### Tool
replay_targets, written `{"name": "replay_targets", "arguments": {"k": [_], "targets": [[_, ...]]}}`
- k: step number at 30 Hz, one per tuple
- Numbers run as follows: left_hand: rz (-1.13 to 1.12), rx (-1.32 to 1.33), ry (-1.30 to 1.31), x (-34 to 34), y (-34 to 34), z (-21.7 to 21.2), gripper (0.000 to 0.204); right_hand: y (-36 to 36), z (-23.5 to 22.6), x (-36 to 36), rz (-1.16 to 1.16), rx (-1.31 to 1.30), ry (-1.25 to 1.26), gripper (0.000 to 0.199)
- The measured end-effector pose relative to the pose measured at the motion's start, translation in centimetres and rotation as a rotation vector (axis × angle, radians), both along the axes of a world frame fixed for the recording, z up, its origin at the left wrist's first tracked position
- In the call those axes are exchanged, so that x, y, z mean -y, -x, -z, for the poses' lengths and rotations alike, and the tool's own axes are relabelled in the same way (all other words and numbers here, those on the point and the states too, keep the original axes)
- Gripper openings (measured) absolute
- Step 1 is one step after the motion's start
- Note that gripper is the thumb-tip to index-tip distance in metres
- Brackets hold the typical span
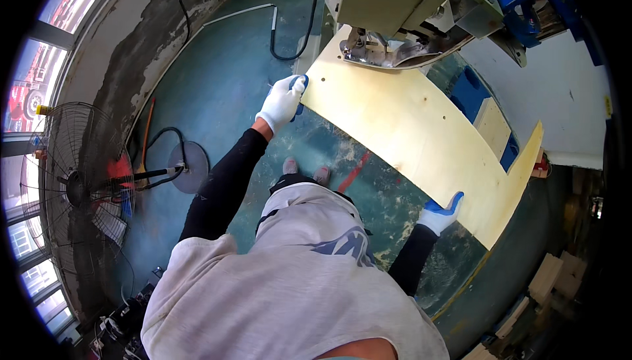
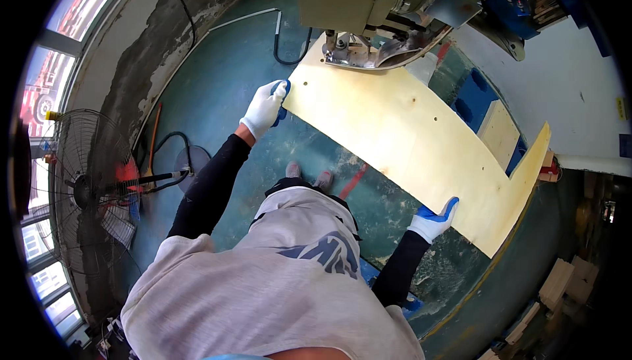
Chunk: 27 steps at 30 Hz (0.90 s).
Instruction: The person uses a screwdriver to mark or indent positions on a L-shaped wooden board and then aligns it with a large machine to drill holes into the wood.
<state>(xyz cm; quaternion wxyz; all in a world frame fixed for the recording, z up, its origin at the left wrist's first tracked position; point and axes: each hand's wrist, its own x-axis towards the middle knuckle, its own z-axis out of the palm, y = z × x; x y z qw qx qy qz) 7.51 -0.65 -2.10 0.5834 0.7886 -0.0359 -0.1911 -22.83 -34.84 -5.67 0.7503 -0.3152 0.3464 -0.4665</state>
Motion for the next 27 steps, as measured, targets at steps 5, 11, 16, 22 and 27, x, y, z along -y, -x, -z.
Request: {"name": "replay_targets", "arguments": {"k": [5,11,16,22,27], "targets": [[-0.029,0.093,0.008,0.4,0.1,0.9,0.041,0.0,-0.1,0.6,-0.01,0.018,0.026,0.045],[0.029,0.06,0.01,0.4,0.1,-1.3,0.042,0.1,-0.9,0.6,-0.03,0.011,0.039,0.05],[0.097,0.117,-0.02,0.5,-1.2,-0.1,0.042,1.0,0.2,0.6,-0.02,0.024,-0.003,0.053],[0.156,0.106,0.006,-0.5,-2.4,1.9,0.045,1.7,0.4,-3.6,0.095,-0.055,0.009,0.054],[0.231,-0.098,0.075,-1.9,-3.1,1.3,0.046,2.8,0.8,-6.4,0.17,-0.041,0.01,0.054]]}}
